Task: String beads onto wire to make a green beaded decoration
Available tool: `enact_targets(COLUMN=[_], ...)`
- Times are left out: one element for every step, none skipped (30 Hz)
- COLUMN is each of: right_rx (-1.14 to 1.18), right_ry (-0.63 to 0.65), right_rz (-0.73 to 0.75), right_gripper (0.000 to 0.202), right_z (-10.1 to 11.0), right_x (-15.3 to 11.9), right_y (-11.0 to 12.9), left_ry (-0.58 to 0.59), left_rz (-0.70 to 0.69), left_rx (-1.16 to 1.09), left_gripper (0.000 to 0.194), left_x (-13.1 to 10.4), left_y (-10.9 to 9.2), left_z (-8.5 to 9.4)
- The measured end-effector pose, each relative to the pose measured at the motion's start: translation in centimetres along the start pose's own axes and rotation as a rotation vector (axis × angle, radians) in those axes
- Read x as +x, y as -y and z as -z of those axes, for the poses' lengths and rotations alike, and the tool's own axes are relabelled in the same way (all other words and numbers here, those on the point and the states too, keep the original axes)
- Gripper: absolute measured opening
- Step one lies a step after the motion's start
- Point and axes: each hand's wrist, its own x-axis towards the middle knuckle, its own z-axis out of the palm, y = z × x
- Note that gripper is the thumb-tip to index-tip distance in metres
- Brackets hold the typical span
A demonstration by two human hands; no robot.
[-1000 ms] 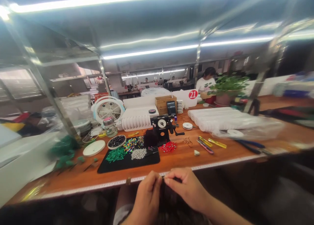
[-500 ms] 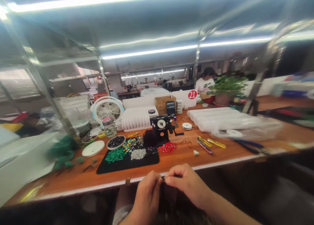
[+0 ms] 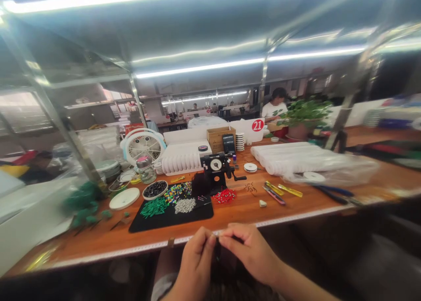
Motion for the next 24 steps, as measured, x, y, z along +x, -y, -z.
enact_targets(right_rx=[0.007, 0.015, 0.025, 0.037, 0.049, 0.057, 0.061, 0.058, 0.047, 0.032, 0.021, 0.017, 0.021, 0.031, 0.043, 0.053, 0.056, 0.05, 0.03, -0.005, -0.05, -0.099, -0.146, -0.178], right_ry=[0.007, 0.015, 0.024, 0.03, 0.035, 0.037, 0.038, 0.035, 0.024, 0.011, -0.002, -0.012, -0.017, -0.018, -0.015, -0.008, -0.001, 0.003, -0.001, -0.007, -0.016, -0.024, -0.028, -0.031], right_rz=[0.0, -0.005, -0.017, -0.035, -0.055, -0.073, -0.082, -0.082, -0.076, -0.067, -0.062, -0.062, -0.067, -0.073, -0.076, -0.074, -0.068, -0.056, -0.038, -0.016, 0.01, 0.035, 0.056, 0.069], right_gripper=[0.02, 0.018, 0.017, 0.016, 0.016, 0.017, 0.018, 0.018, 0.018, 0.018, 0.018, 0.018, 0.018, 0.018, 0.02, 0.021, 0.022, 0.023, 0.023, 0.024, 0.024, 0.024, 0.024, 0.022], right_z=[0.1, 0.2, 0.2, 0.3, 0.3, 0.3, 0.3, 0.3, 0.2, 0.2, 0.1, 0.1, 0.0, 0.0, -0.1, -0.1, -0.1, -0.2, -0.2, -0.3, -0.3, -0.3, -0.3, -0.3], right_x=[0.0, 0.0, -0.1, -0.1, -0.1, -0.1, 0.0, 0.0, 0.1, 0.1, 0.1, 0.2, 0.2, 0.2, 0.2, 0.2, 0.2, 0.2, 0.2, 0.2, 0.2, 0.1, 0.0, 0.0], right_y=[0.0, 0.0, 0.0, -0.1, -0.1, -0.2, -0.3, -0.3, -0.3, -0.4, -0.4, -0.4, -0.4, -0.3, -0.3, -0.2, -0.2, -0.2, -0.2, -0.2, -0.3, -0.4, -0.5, -0.6], left_ry=[0.001, 0.005, 0.009, 0.013, 0.015, 0.015, 0.011, 0.006, 0.005, 0.005, 0.004, 0.002, -0.002, -0.007, -0.014, -0.021, -0.025, -0.027, -0.026, -0.021, -0.012, -0.001, 0.007, 0.01], left_rz=[0.027, 0.049, 0.062, 0.068, 0.07, 0.069, 0.066, 0.064, 0.062, 0.059, 0.054, 0.046, 0.035, 0.022, 0.009, -0.004, -0.012, -0.015, -0.01, 0.002, 0.02, 0.043, 0.066, 0.087], left_rx=[-0.029, -0.055, -0.077, -0.091, -0.095, -0.092, -0.085, -0.078, -0.072, -0.068, -0.065, -0.057, -0.044, -0.026, -0.007, 0.009, 0.019, 0.021, 0.017, 0.005, -0.014, -0.038, -0.066, -0.095], left_gripper=[0.034, 0.035, 0.036, 0.037, 0.037, 0.037, 0.037, 0.037, 0.037, 0.037, 0.037, 0.037, 0.037, 0.037, 0.036, 0.036, 0.035, 0.035, 0.035, 0.035, 0.035, 0.036, 0.037, 0.038], left_x=[0.0, 0.0, 0.0, 0.0, 0.0, 0.0, 0.0, 0.0, 0.0, 0.0, 0.0, 0.0, 0.0, 0.0, 0.0, 0.0, 0.0, 0.0, 0.0, 0.0, 0.0, 0.0, 0.0, 0.0], left_y=[-0.2, -0.4, -0.5, -0.6, -0.6, -0.6, -0.5, -0.4, -0.3, -0.1, 0.0, 0.2, 0.4, 0.5, 0.6, 0.8, 0.8, 0.8, 0.8, 0.7, 0.6, 0.4, 0.2, 0.0], left_z=[0.0, 0.0, 0.0, 0.0, -0.1, -0.1, -0.2, -0.2, -0.2, -0.3, -0.3, -0.4, -0.4, -0.5, -0.5, -0.6, -0.6, -0.6, -0.6, -0.6, -0.6, -0.5, -0.5, -0.4])
